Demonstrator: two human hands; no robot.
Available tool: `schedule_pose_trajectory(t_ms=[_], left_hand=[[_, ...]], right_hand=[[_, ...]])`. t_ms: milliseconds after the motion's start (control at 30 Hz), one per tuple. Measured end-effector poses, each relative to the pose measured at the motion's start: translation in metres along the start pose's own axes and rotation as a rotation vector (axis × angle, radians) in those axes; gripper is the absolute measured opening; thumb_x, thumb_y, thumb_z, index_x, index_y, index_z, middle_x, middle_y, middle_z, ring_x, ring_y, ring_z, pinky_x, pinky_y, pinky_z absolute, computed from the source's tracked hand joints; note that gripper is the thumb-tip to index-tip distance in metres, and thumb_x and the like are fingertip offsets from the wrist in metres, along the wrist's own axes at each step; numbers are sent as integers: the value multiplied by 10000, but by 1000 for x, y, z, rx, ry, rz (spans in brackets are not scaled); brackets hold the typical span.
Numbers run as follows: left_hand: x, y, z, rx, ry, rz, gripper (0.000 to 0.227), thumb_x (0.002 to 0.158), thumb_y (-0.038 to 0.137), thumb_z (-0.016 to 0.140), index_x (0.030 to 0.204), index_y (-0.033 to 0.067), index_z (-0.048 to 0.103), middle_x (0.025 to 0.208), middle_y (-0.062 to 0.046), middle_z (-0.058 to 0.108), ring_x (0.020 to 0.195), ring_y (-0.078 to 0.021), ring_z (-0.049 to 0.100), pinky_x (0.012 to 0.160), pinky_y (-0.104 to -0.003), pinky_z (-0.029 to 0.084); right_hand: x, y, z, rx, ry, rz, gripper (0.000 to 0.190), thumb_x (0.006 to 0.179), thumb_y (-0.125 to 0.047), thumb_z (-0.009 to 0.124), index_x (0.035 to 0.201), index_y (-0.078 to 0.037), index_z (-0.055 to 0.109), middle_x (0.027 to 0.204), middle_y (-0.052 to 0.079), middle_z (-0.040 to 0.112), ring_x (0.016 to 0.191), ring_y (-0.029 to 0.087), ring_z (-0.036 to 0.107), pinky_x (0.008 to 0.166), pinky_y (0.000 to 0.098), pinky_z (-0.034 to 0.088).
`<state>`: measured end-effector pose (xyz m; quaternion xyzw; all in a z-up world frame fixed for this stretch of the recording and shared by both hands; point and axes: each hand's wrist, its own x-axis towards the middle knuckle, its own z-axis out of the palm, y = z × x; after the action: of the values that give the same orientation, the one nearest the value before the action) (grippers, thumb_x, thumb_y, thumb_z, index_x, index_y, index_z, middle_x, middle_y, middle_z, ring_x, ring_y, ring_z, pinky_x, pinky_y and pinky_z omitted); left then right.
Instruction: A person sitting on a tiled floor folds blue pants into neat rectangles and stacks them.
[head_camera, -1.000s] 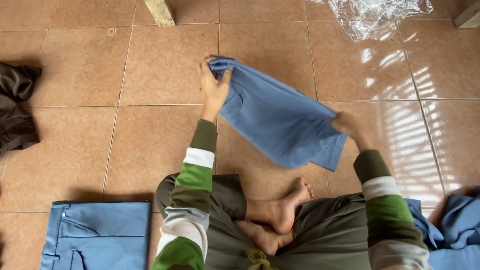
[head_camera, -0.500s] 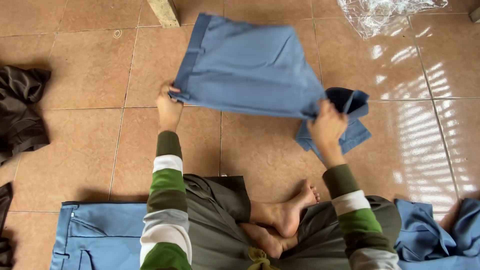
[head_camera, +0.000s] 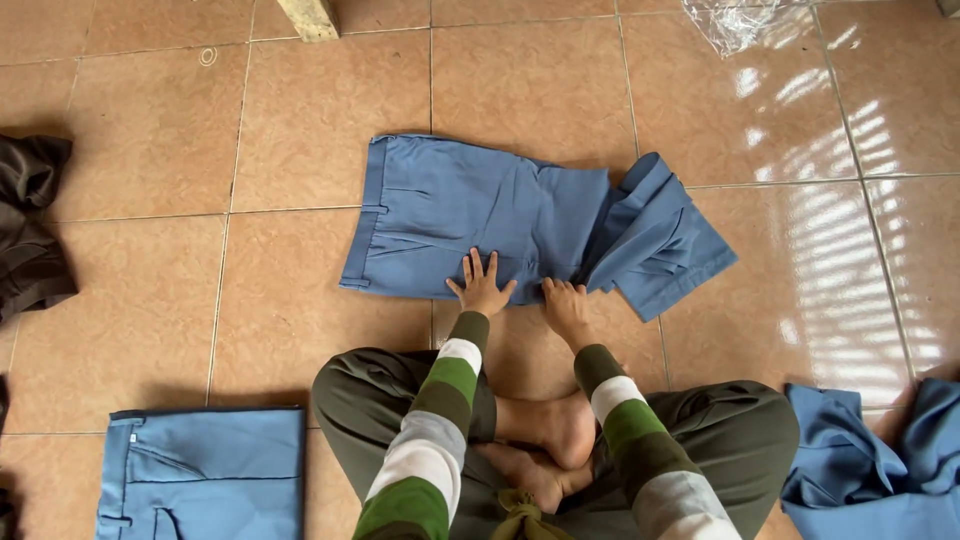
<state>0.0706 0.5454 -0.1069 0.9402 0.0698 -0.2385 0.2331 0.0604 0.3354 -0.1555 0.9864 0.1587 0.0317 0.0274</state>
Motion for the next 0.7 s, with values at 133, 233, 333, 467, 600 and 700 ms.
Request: schedule_pose_trajectory(t_ms=[133,233,333,467,600,700], left_hand=[[-16,-7,-15,26,29,4,824,988,677,373,1644,318,24,1719,-102,-94,1582,-283,-96,1144,-776,-14],[-2,-28,-21,68,51,-43,848,957,732,364,1639,357,26,1725,-68,-63,1586,-248,-61,1138,-788,-9],[9,-48,-37,42,26,-77,888,931,770,369,1640,362,25,1719,-43,-108,1582,-247,-80,1118,-823,52],[27,-65,-36,-6,-19,-149,926,920,811,339,1633,352,-33,1705,-51,-154,1572,-251,-123,1112,-831,59],[35,-74,-40,-42,-36,-180,982,889,874,325,1629,359,-63,1693,-33,-200,1564,-237,-161,1108,-833,39],[41,-91,-43,-45,-48,-190,988,887,878,314,1625,351,-77,1686,-50,-216,1559,-248,-173,1106,-835,35]], right_hand=[[3,14,-46,-79,-66,-120,354,716,-381,681,1027,-261,561,937,-34,602,976,215,599,906,470,415],[8,48,-71,-266,93,-180,256,728,-267,694,958,-203,600,971,39,646,1065,230,571,1175,586,243],[22,87,-101,-371,130,-156,236,763,-282,664,990,-249,611,1034,-21,627,1157,178,538,1245,595,167],[44,109,-153,-332,160,-140,370,710,-431,803,985,-214,682,1042,-23,680,1194,153,577,1294,560,103],[69,132,-131,-248,161,-160,208,706,-404,757,811,-250,665,652,-65,611,597,132,620,674,338,524],[63,106,-145,-266,13,-42,169,746,-344,701,830,-198,695,581,-20,588,459,154,535,425,324,355]])
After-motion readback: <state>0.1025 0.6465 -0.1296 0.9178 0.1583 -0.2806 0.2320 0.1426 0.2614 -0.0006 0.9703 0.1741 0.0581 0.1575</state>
